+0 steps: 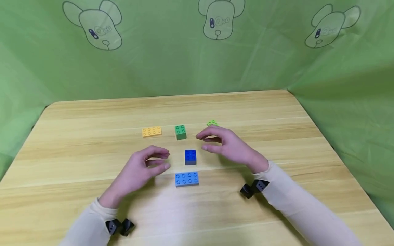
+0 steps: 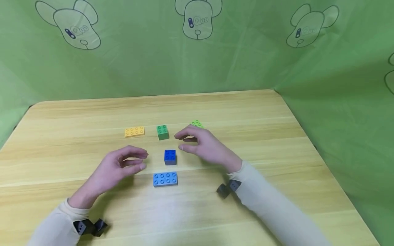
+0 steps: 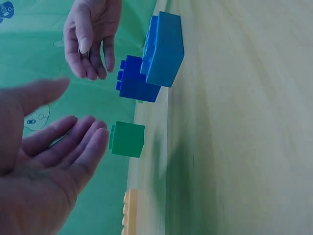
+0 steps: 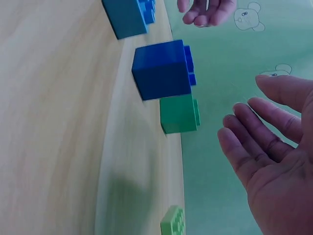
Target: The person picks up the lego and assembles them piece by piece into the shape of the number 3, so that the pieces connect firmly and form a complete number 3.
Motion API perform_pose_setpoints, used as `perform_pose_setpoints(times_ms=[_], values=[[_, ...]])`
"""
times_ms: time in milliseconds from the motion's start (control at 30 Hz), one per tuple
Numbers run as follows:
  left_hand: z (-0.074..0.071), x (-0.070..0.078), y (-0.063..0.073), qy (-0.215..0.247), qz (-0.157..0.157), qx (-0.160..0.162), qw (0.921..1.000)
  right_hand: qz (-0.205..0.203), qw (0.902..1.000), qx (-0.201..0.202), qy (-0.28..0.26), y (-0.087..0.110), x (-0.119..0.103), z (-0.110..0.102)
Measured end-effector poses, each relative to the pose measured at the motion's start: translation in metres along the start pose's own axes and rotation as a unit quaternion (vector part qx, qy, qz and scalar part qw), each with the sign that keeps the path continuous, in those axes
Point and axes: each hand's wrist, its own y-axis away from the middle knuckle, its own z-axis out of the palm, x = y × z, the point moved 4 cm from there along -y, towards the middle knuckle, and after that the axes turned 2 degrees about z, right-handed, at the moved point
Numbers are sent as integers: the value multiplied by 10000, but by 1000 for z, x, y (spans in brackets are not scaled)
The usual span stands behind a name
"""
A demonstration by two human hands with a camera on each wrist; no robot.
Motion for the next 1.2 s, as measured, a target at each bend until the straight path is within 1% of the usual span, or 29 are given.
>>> perform_pose_setpoints(times_ms=[100, 167, 233, 300, 367, 433, 533, 633, 733, 833, 933, 1033, 1200], values=[[6, 1, 1, -309, 173, -305, 9989, 177, 9997, -82, -119, -2, 0, 4], [9, 2, 1, -529, 271, -521, 9969, 266, 9994, -132, -193, -4, 0, 7], [13, 2, 1, -648, 344, -709, 9948, 304, 9991, -201, -237, -5, 0, 9], [16, 3, 1, -739, 389, -839, 9930, 312, 9988, -287, -244, -6, 0, 12], [19, 3, 1, -825, 379, -895, 9918, 352, 9984, -373, -221, -7, 1, 15], [23, 4, 0, -927, 248, -835, 9919, 407, 9980, -448, -196, -8, 2, 17], [27, 4, -2, -1061, -92, -688, 9919, 481, 9976, -496, -105, -8, 4, 20], [31, 4, -2, -1147, -408, -590, 9908, 446, 9976, -519, -46, -8, 4, 22], [35, 1, -3, -1187, -496, -626, 9897, 393, 9978, -531, 20, -8, 6, 24], [40, 0, -3, -1347, -355, -738, 9875, 355, 9978, -528, 184, -8, 8, 26], [43, 1, -5, -1660, -32, -831, 9826, 349, 9973, -523, 391, -9, 10, 28], [44, 3, -6, -2026, 261, -829, 9754, 393, 9965, -562, 483, -10, 10, 29], [45, 6, -6, -2328, 453, -838, 9678, 440, 9956, -626, 538, -11, 12, 31]])
